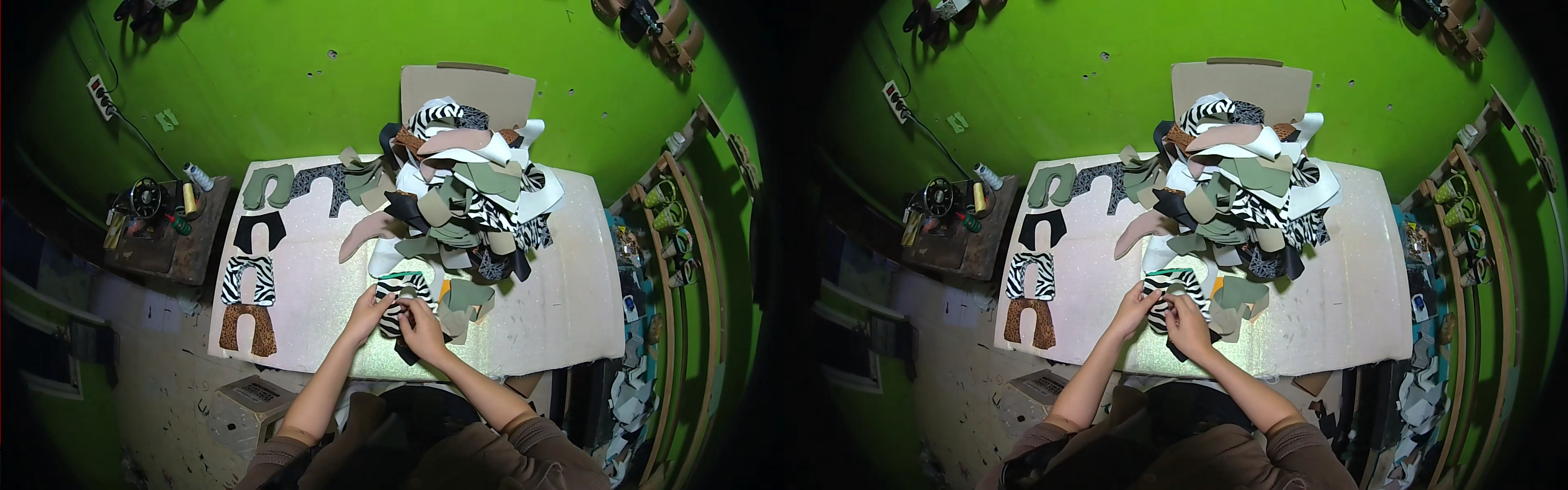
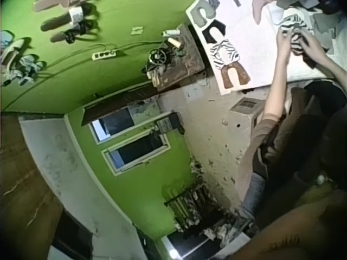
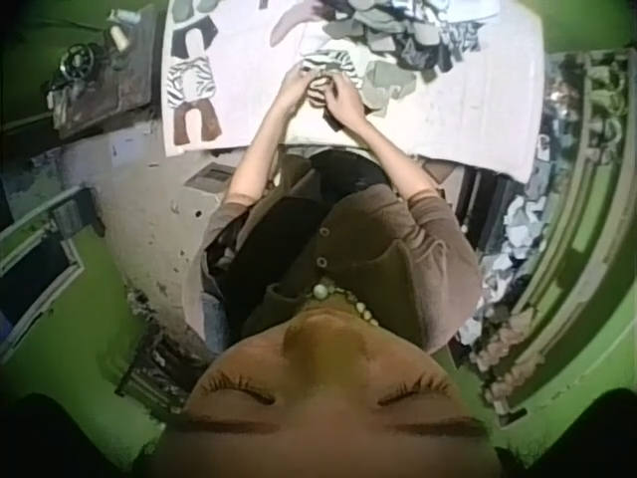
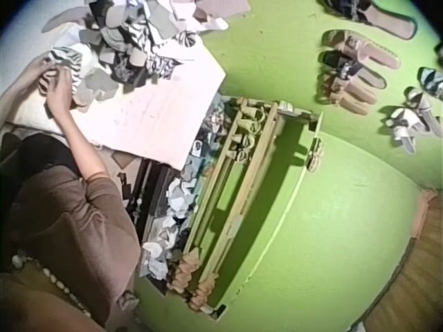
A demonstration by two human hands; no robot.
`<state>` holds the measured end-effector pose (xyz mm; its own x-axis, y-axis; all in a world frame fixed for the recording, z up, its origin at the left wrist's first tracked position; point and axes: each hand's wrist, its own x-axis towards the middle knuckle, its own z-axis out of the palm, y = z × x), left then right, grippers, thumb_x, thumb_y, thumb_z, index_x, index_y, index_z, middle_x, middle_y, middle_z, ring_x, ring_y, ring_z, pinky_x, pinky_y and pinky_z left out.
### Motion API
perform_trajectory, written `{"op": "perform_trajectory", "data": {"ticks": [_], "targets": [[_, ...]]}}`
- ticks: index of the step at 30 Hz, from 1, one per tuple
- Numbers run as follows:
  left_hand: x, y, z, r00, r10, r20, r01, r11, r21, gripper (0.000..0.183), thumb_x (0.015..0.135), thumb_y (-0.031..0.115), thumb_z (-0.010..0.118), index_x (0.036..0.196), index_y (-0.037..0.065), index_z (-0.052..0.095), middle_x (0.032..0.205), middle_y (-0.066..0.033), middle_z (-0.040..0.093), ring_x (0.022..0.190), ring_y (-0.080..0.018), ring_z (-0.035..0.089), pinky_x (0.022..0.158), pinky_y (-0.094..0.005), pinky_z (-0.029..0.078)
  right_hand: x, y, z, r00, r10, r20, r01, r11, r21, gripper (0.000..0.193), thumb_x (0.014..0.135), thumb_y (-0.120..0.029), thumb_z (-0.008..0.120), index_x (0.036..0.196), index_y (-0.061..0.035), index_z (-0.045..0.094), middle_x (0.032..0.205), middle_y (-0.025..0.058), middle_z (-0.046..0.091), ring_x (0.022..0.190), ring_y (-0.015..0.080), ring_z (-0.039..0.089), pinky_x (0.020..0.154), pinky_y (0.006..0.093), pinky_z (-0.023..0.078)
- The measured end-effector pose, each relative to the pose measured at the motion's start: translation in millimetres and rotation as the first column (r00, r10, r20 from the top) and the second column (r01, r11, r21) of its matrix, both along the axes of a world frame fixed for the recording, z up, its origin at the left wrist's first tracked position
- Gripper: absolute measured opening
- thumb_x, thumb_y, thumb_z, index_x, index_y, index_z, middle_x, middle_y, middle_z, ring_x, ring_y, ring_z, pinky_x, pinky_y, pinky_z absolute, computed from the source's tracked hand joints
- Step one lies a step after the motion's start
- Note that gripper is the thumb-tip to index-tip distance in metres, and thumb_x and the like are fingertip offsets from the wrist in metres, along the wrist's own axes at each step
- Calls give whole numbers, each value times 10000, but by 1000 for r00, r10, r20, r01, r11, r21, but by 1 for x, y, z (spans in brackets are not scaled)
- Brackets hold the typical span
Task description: Sorting and organizing various patterned fabric components for shoe assembly on a workshop table.
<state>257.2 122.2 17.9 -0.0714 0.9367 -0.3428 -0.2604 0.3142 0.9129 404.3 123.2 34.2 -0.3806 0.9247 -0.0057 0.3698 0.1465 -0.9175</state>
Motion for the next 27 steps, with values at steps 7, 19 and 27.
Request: {"op": "perform_trajectory", "data": {"ticks": [7, 19, 27], "targets": [[-37, -10, 20, 999, -40, 32, 39, 998, 46, 249, 890, 145, 541, 1099, 18, 495, 906, -64, 637, 795, -103, 605, 697, -233, 493, 6, 33, -13, 970, -219, 106, 162, 906, 392, 559, 764, -154, 626, 1248, -20, 380, 1085, 192, 465, 1053, 321, 436, 922, 397, 344], [-103, -28, 10, 993, 103, 66, -105, 994, 40, 259, 908, 162, 509, 1133, 55, 440, 877, -58, 602, 737, -125, 612, 620, -253, 515, -54, 47, -37, 847, -50, -530, -245, 847, -472, 297, 798, -19, 629, 1062, -4, 493, 928, 30, 590, 820, 61, 544, 752, 193, 435], [-181, -55, 17, 987, 161, -10, -161, 987, 24, 353, 824, 27, 596, 1137, 20, 434, 906, -41, 582, 740, -110, 589, 628, -239, 506, -148, 28, -21, 913, -75, -402, -158, 842, -516, 406, 834, -29, 571, 1194, -1, 385, 1015, 79, 560, 877, 114, 545, 750, 236, 453]]}}
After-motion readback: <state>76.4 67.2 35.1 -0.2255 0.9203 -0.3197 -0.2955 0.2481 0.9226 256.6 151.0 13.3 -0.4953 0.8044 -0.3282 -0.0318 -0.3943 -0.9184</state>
